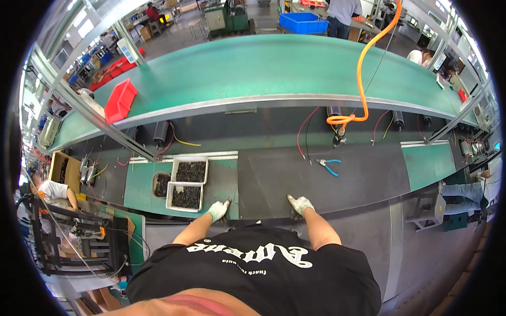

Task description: The recorder is assembling electric motors by attaching a fan component and securing parts using power tools.

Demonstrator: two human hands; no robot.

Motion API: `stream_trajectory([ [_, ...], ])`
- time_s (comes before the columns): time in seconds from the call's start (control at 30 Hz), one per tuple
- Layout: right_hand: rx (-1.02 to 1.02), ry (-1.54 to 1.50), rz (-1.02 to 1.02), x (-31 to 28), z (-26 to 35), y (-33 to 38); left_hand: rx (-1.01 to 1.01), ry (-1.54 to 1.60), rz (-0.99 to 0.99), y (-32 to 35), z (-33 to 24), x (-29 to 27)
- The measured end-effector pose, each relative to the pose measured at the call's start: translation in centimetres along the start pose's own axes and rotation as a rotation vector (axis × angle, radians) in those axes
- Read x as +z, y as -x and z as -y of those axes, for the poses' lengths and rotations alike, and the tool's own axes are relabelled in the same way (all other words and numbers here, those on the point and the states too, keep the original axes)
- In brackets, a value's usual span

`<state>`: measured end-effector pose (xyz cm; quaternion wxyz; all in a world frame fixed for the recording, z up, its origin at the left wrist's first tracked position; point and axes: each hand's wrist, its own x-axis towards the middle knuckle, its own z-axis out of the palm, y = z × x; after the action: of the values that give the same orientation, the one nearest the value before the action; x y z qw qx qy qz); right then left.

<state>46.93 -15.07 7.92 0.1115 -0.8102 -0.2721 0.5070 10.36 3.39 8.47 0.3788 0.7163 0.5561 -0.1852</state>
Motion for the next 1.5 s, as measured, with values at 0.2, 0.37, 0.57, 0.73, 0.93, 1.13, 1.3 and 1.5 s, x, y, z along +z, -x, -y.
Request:
stream_trajectory([
  [0.2, 0.062, -0.046, 0.072, -1.6, 3.8, 4.9, -0.039, 0.104, 0.043, 0.5, 0.0, -0.2],
  [0.37, 0.081, -0.081, 0.086, -2.1, 4.6, 6.0, -0.048, 0.063, 0.036, 0.9, -0.4, -0.6],
  [0.57, 0.091, -0.072, 0.110, -2.2, 4.6, 5.2, -0.021, 0.046, 0.002, 0.5, 0.1, -0.4],
  [0.73, 0.080, -0.085, 0.093, -1.9, 4.3, 5.2, -0.050, 0.086, 0.016, 0.9, -0.5, -0.8],
  [0.93, 0.090, -0.071, 0.097, -2.1, 4.6, 5.6, -0.008, 0.048, -0.020, 0.9, -0.1, -0.3],
  [1.13, 0.079, -0.093, 0.047, -1.6, 4.5, 5.1, 0.048, 0.194, -0.006, 4.4, -2.3, -2.4],
  [1.3, -0.001, 0.131, -0.126, -0.4, 1.0, 0.5, 0.043, 0.229, 0.048, 2.6, -1.0, -1.9],
  [1.5, 0.190, 0.070, 0.144, 0.6, 6.1, 3.7, 0.030, 0.312, 0.112, 1.3, 0.1, -0.8],
])
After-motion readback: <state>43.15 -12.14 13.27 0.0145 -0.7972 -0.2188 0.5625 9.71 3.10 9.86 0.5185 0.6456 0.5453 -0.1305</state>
